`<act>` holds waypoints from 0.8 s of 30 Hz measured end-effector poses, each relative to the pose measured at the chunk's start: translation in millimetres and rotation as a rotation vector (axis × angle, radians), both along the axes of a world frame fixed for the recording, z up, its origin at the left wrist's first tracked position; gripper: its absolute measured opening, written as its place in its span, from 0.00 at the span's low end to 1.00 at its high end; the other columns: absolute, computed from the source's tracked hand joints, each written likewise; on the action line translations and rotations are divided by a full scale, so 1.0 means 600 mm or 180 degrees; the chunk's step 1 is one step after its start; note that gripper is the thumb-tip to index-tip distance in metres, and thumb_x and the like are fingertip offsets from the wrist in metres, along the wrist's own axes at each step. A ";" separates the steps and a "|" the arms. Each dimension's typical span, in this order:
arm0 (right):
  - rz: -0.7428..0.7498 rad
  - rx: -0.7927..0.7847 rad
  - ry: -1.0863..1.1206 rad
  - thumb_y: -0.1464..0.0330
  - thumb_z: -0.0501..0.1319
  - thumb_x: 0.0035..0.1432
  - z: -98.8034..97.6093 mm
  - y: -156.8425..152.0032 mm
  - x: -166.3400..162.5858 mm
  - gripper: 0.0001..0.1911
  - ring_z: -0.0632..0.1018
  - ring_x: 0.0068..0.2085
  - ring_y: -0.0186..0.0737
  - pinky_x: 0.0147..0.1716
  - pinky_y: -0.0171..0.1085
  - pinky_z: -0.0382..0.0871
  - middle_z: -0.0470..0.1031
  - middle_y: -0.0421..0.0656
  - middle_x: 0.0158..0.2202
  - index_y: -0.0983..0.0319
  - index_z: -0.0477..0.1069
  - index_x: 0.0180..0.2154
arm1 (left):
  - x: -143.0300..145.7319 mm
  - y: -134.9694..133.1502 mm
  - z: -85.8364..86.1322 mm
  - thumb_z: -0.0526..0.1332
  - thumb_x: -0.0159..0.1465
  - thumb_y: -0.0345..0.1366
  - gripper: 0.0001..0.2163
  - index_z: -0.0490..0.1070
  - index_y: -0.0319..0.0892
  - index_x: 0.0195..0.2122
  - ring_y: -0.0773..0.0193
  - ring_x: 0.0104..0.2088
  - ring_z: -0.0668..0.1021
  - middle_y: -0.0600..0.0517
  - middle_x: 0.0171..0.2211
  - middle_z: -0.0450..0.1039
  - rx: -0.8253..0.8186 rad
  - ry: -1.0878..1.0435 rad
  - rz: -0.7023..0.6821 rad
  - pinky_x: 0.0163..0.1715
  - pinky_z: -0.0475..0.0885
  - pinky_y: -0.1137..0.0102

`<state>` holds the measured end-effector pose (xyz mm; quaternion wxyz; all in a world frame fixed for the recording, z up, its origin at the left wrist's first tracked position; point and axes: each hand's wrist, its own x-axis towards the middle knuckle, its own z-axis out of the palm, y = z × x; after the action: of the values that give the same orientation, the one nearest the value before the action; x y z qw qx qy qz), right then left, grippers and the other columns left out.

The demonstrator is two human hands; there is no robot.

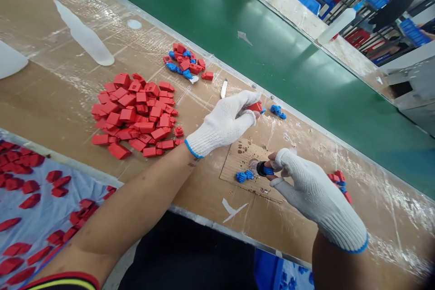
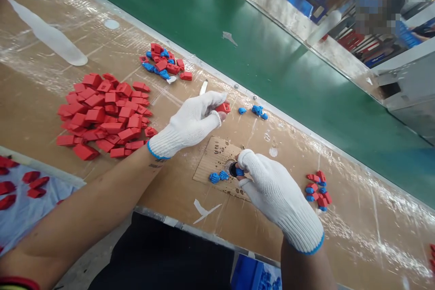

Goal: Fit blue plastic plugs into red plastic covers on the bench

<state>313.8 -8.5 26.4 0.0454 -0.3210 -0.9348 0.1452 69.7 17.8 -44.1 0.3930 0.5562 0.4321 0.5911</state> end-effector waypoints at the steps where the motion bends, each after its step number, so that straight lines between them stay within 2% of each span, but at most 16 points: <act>1: 0.0021 0.0023 -0.0001 0.73 0.59 0.61 0.001 0.000 0.000 0.10 0.78 0.29 0.41 0.28 0.37 0.68 0.78 0.40 0.33 0.55 0.62 0.42 | 0.000 0.000 0.000 0.60 0.66 0.28 0.08 0.77 0.41 0.43 0.63 0.40 0.80 0.52 0.37 0.78 -0.0003 -0.0027 -0.0015 0.46 0.79 0.65; 9: 0.0032 0.0045 0.0025 0.74 0.59 0.63 0.001 -0.001 0.000 0.09 0.76 0.28 0.39 0.27 0.36 0.67 0.75 0.38 0.31 0.55 0.62 0.40 | -0.001 -0.002 0.004 0.59 0.65 0.26 0.12 0.78 0.40 0.46 0.61 0.43 0.82 0.51 0.39 0.79 -0.0099 -0.0098 -0.0037 0.50 0.80 0.63; 13: -0.0100 -0.0081 0.0330 0.74 0.61 0.65 -0.002 0.001 0.018 0.07 0.79 0.30 0.38 0.29 0.37 0.72 0.80 0.40 0.35 0.56 0.68 0.42 | -0.001 -0.002 0.004 0.60 0.63 0.27 0.12 0.78 0.39 0.47 0.59 0.46 0.83 0.49 0.43 0.82 -0.0141 -0.0163 -0.0054 0.51 0.81 0.62; 15: -0.0298 -0.0198 0.0657 0.74 0.63 0.66 -0.004 0.004 0.031 0.06 0.83 0.34 0.39 0.32 0.38 0.77 0.83 0.41 0.39 0.56 0.72 0.41 | 0.000 -0.004 0.005 0.61 0.61 0.27 0.14 0.77 0.39 0.48 0.59 0.47 0.84 0.48 0.44 0.83 -0.0223 -0.0331 -0.0111 0.51 0.82 0.63; 18: -0.0862 -0.0431 0.1432 0.73 0.68 0.64 -0.008 0.010 0.041 0.06 0.86 0.38 0.42 0.34 0.39 0.81 0.86 0.42 0.42 0.56 0.76 0.39 | 0.005 -0.011 0.009 0.66 0.57 0.28 0.16 0.77 0.41 0.48 0.59 0.46 0.85 0.48 0.46 0.84 -0.0342 -0.0519 -0.0210 0.49 0.84 0.65; 21: -0.1354 -0.0614 0.2402 0.73 0.72 0.60 -0.013 0.014 0.030 0.08 0.87 0.40 0.43 0.33 0.38 0.83 0.86 0.41 0.41 0.55 0.76 0.38 | 0.015 -0.023 0.013 0.68 0.59 0.32 0.12 0.78 0.42 0.45 0.60 0.40 0.86 0.49 0.42 0.85 -0.0428 -0.0474 -0.0304 0.41 0.84 0.66; 24: -0.1601 -0.0615 0.3162 0.73 0.72 0.58 -0.020 0.014 0.010 0.10 0.87 0.44 0.45 0.34 0.39 0.85 0.86 0.41 0.40 0.55 0.74 0.37 | 0.025 -0.036 0.017 0.68 0.61 0.34 0.10 0.80 0.41 0.43 0.60 0.36 0.85 0.48 0.38 0.85 -0.0403 -0.0216 -0.0270 0.37 0.84 0.65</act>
<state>319.7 0.1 14.7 0.4835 -0.4297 -0.6783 0.3485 84.7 -4.0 -34.0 0.4665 0.5278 0.4311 0.5639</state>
